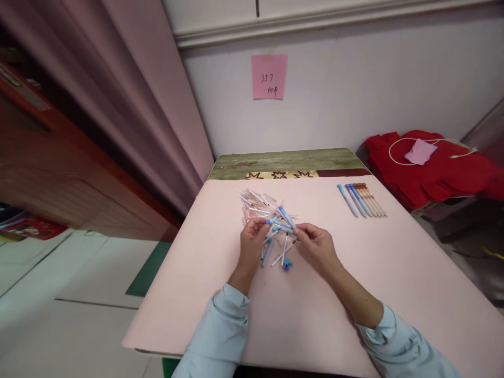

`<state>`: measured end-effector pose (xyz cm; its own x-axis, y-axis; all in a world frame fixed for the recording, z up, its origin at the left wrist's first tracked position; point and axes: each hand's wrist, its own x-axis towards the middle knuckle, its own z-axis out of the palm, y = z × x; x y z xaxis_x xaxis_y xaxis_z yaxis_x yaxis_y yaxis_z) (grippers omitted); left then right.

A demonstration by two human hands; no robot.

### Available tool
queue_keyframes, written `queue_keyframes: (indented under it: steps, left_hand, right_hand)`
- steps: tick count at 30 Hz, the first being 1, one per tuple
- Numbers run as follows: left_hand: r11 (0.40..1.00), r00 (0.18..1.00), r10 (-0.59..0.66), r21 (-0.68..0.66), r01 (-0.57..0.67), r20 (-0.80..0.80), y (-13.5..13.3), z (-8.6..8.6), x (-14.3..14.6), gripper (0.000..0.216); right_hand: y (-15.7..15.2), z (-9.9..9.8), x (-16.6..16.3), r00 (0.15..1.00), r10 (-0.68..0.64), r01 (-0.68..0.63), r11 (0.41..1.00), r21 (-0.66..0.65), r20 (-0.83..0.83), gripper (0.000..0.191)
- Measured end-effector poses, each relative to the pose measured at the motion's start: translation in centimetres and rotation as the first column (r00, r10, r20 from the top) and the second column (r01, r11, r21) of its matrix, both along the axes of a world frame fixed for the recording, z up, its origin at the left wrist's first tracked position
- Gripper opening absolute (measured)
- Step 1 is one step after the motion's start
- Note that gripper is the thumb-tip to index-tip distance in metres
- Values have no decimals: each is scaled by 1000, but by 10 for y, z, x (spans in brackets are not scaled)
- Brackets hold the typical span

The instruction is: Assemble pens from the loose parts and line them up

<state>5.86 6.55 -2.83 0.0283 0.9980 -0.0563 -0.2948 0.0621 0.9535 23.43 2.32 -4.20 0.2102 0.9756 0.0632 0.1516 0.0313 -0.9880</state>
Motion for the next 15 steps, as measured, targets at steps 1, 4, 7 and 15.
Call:
queue_keyframes:
  steps: [1, 4, 7, 15]
  left_hand:
    - [1000, 999, 13, -16, -13, 36, 0, 1, -1, 26]
    - [998, 981, 34, -61, -23, 193, 1, 3, -3, 30]
    - [996, 945, 37, -89, -8, 326, 2, 3, -5, 36]
    - [994, 890, 28, -109, 25, 456, 0, 7, -5, 29]
  right_hand:
    - [0, 0, 0, 1000, 15, -15, 1000, 5, 16, 36]
    - [-3, 2, -2, 989, 59, -67, 996, 57, 132, 30]
    - [-5, 4, -5, 956, 115, -148, 983, 107, 269, 23]
    - [-7, 2, -6, 921, 156, -196, 977, 78, 358, 18]
